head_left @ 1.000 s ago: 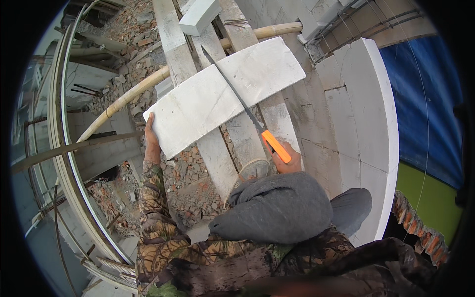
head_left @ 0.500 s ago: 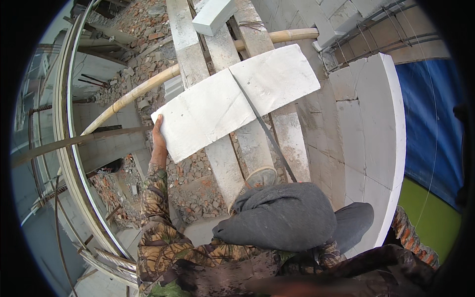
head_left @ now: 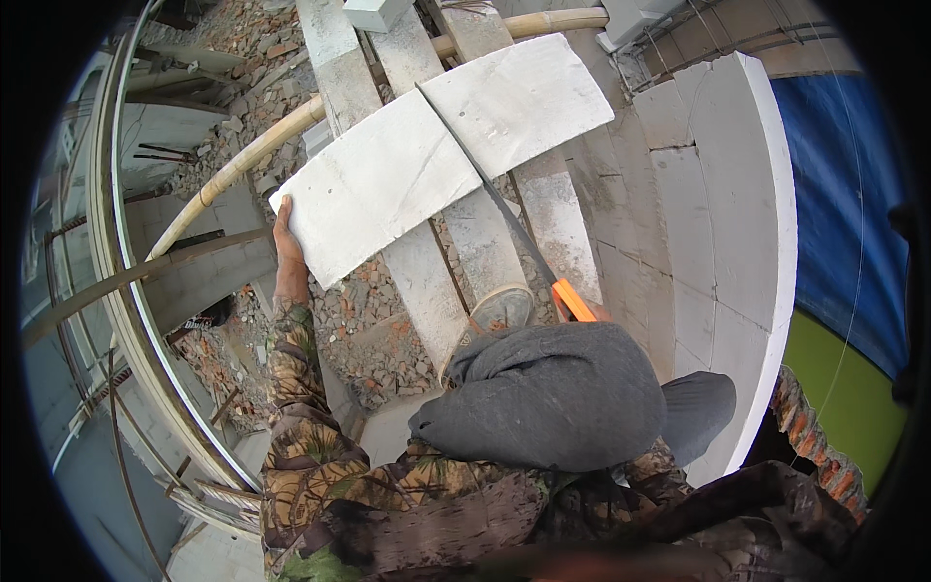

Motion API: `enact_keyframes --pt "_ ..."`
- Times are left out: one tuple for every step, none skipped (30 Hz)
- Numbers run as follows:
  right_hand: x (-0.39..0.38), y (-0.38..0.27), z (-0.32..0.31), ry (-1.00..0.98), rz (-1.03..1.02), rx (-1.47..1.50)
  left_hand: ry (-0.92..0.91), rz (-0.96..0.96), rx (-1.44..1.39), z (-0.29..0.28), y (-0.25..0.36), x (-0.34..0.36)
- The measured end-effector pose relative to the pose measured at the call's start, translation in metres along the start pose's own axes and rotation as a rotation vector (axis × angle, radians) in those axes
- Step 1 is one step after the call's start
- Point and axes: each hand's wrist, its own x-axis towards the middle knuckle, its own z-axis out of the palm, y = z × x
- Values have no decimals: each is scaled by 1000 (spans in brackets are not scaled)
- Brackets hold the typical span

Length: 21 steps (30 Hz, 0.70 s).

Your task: The person cuts a white insulation panel with a hand saw, then applies mortar from a bucket using a trowel to a curved wall section. They place the cut panel into the wall and continue applying mortar to secure it.

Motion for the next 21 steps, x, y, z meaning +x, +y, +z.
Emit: enact_keyframes --pt "12 -11 8 1 -20 14 -17 -5 -23 1 0 0" --pt "30 -23 18 -13 25 -31 -32 -11 -37 1 0 -1" --pt "45 -31 27 -6 -91 7 -50 -12 -52 1 1 -2" --pt "57 -34 34 -7 -136 -4 -41 -9 -32 1 2 -3" --pt "66 -35 41 -11 -194 -13 -34 9 -24 1 2 -5" --pt "67 -32 44 -1 -224 12 -56 41 -6 2 3 -5" --pt "69 -27 48 9 -238 34 -20 20 -9 2 3 -6" --pt "67 -21 50 12 -219 19 -18 9 1 2 2 -7" --pt "68 -15 52 55 -260 49 -3 5 12 3 3 -5" --pt "72 -11 54 75 -330 60 -36 30 -11 4 3 -4" --pt "74 -9 56 59 -351 45 -44 44 -19 5 4 -2" --pt "78 -9 58 48 -333 11 -14 20 -25 7 4 -1" --pt "78 -11 57 34 -362 33 -21 11 -31 7 8 2" --pt "76 -15 56 -2 -322 4 -98 39 -47 8 11 4" --pt "70 -19 50 -12 -296 -18 -127 28 -56 10 15 8" --pt "59 -23 44 -20 -337 -3 -143 5 -59 9 16 9" --pt "45 -27 38 -29 -223 -50 -92 -33 -51 7 18 10" --pt "23 -27 25 -28 -198 -61 -124 1 -32 8 19 13" --pt "-4 -22 10 -32 -172 -75 -116 24 -16 7 19 14" --pt "-41 -17 -11 -14 -184 -65 -87 25 3 6 17 14" --pt "-48 -11 -14 -19 -131 -93 -120 26 -19 5 16 15"
